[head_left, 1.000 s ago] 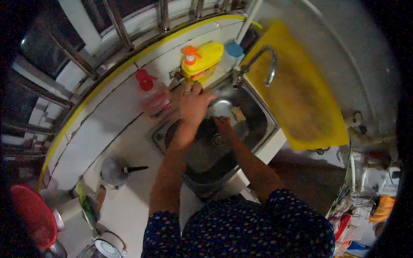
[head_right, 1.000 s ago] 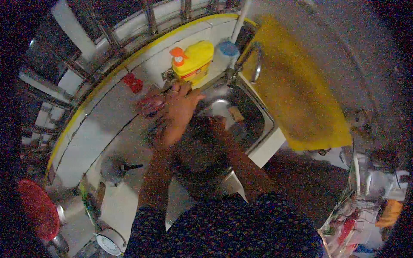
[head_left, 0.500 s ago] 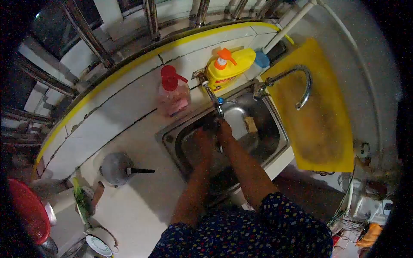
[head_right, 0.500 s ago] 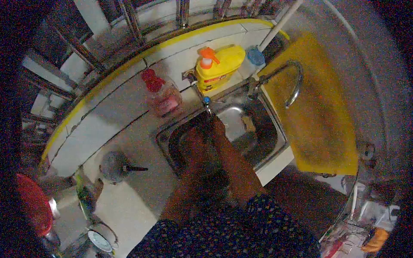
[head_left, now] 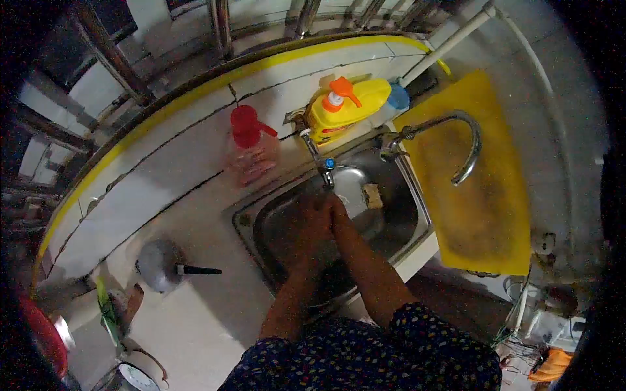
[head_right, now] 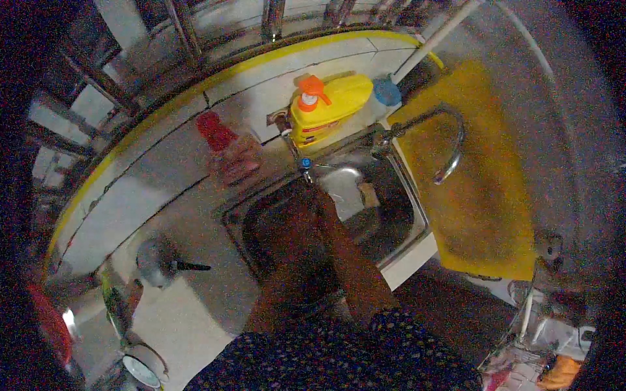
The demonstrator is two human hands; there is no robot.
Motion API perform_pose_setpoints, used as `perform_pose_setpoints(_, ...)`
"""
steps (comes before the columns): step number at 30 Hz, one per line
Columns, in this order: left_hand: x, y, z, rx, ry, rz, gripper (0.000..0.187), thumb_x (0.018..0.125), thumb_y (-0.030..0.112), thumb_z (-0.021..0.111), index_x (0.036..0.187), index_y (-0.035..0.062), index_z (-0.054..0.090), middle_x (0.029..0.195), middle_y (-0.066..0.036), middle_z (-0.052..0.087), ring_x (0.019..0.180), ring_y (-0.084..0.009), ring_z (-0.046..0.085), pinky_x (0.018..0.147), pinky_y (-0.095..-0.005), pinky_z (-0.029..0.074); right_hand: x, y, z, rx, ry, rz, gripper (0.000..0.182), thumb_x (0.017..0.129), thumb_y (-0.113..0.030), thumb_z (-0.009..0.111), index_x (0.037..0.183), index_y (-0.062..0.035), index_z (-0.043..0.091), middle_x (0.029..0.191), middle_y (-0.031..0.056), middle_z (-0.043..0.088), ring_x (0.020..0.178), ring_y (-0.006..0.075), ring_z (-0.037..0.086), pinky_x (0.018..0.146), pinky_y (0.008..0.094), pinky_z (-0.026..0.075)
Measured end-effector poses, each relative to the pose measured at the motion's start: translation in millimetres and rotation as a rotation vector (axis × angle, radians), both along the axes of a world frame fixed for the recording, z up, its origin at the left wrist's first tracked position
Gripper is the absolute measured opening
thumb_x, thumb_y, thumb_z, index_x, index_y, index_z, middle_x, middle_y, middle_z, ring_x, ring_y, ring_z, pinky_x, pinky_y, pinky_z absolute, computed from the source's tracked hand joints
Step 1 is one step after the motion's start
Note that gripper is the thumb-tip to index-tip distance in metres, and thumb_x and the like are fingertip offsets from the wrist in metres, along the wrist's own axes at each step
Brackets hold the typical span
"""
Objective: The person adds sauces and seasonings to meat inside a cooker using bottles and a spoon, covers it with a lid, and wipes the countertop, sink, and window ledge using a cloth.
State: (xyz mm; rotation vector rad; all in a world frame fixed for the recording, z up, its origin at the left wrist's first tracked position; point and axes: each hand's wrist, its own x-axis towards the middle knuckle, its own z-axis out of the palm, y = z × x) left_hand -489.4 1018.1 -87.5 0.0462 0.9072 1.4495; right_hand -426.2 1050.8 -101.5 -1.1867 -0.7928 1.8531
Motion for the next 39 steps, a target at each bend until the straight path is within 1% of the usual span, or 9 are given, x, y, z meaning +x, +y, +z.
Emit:
perform_pose_setpoints(5,-4.6,-0.4,-44.7,-0.255,0.681,-0.103,0.045,0.091,0.032,0.047,0.124,0.0021,0.046,0.119,-0.012,0.052,0.107,-0.0276,0.048,0.096,-0.0392,0.037,2.8,-8.1,-31.9,-0.27,-0.241,0.033,0.027,0.088,-0.027,0.049,0.099,-0.0043,0.058,0.085,0.0066,0.059,0.075,0.0206,0.055,0.069,0.0348,0.049)
perform_pose_setpoints(9,-29.9,-3.0,-52.4,-0.224,0.653,-0.191,0.045,0.091,0.032,0.046,0.124,0.0022,0.046,0.118,-0.013,0.052,0.107,-0.0281,0.049,0.095,-0.0393,0.037,-43.7,-16.3,45.6,-0.299,0.026,0.08,0.03,0.087,-0.03,0.052,0.106,-0.0068,0.058,0.088,0.0054,0.06,0.075,0.0198,0.056,0.069,0.0327,0.048)
perform_pose_setpoints(14,-5.8,-22.7,23.6,-0.134,0.458,-0.083,0.044,0.091,0.031,0.046,0.124,0.0023,0.046,0.117,-0.014,0.053,0.106,-0.0288,0.049,0.094,-0.0394,0.038,-37.6,-12.9,36.2,-0.239,-0.096,0.059,0.029,0.086,-0.029,0.053,0.105,-0.0068,0.058,0.089,0.0047,0.06,0.075,0.02,0.057,0.067,0.0338,0.048)
perform_pose_setpoints(20,-26.9,7.7,-61.1,-0.255,0.676,-0.183,0.043,0.091,0.031,0.045,0.124,0.0024,0.046,0.115,-0.015,0.053,0.105,-0.0296,0.05,0.093,-0.0395,0.039,-5.9,-8.5,-21.2,-0.171,-0.239,0.146,0.03,0.085,-0.028,0.055,0.105,-0.0057,0.058,0.09,0.0035,0.061,0.076,0.0214,0.059,0.064,0.037,0.048)
perform_pose_setpoints(23,-23.4,-7.8,-21.6,-0.186,0.544,-0.148,0.043,0.091,0.03,0.045,0.124,0.0025,0.046,0.115,-0.015,0.053,0.104,-0.0301,0.051,0.093,-0.0396,0.039,-0.5,17.7,-10.2,1.135,-1.055,0.613,0.028,0.086,-0.023,0.052,0.106,-0.0047,0.058,0.091,0.0045,0.061,0.077,0.0224,0.058,0.064,0.0395,0.048)
perform_pose_setpoints(26,-9.7,-17.1,26.6,-0.164,0.387,-0.116,0.042,0.091,0.03,0.044,0.124,0.0026,0.046,0.114,-0.016,0.053,0.104,-0.0305,0.051,0.093,-0.0397,0.039,15.0,51.8,-96.5,0.562,-1.425,0.877,0.034,0.09,-0.033,0.053,0.112,-0.0076,0.056,0.101,0.0066,0.059,0.089,0.0208,0.055,0.072,0.0377,0.048)
perform_pose_setpoints(32,5.9,2.7,-34.0,-0.23,0.7,-0.145,0.051,0.088,0.034,0.05,0.128,0.0031,0.042,0.118,-0.02,0.051,0.106,-0.0376,0.051,0.096,-0.0439,0.038,-3.1,2.7,-25.6,-0.103,-0.26,0.063,0.031,0.09,-0.032,0.052,0.107,-0.0067,0.058,0.095,0.0071,0.058,0.083,0.0213,0.055,0.069,0.0367,0.048)
perform_pose_setpoints(35,0.2,6.9,-36.6,-0.215,0.748,-0.143,0.05,0.088,0.033,0.049,0.127,0.0032,0.043,0.118,-0.02,0.051,0.106,-0.0368,0.051,0.095,-0.0435,0.038,-0.9,-0.7,-42.9,0.486,-0.461,0.347,0.032,0.092,-0.032,0.048,0.106,-0.0053,0.058,0.091,0.0076,0.058,0.08,0.022,0.053,0.069,0.0355,0.047)
perform_pose_setpoints(39,-12.5,13.9,-40.8,-0.197,0.774,-0.12,0.048,0.088,0.031,0.049,0.127,0.0032,0.044,0.118,-0.019,0.051,0.106,-0.0356,0.051,0.095,-0.043,0.039,-17.0,-10.5,-11.8,0.787,-1.285,0.711,0.033,0.089,-0.025,0.046,0.116,-0.0065,0.053,0.11,0.0138,0.057,0.099,0.0278,0.056,0.088,0.0361,0.045)
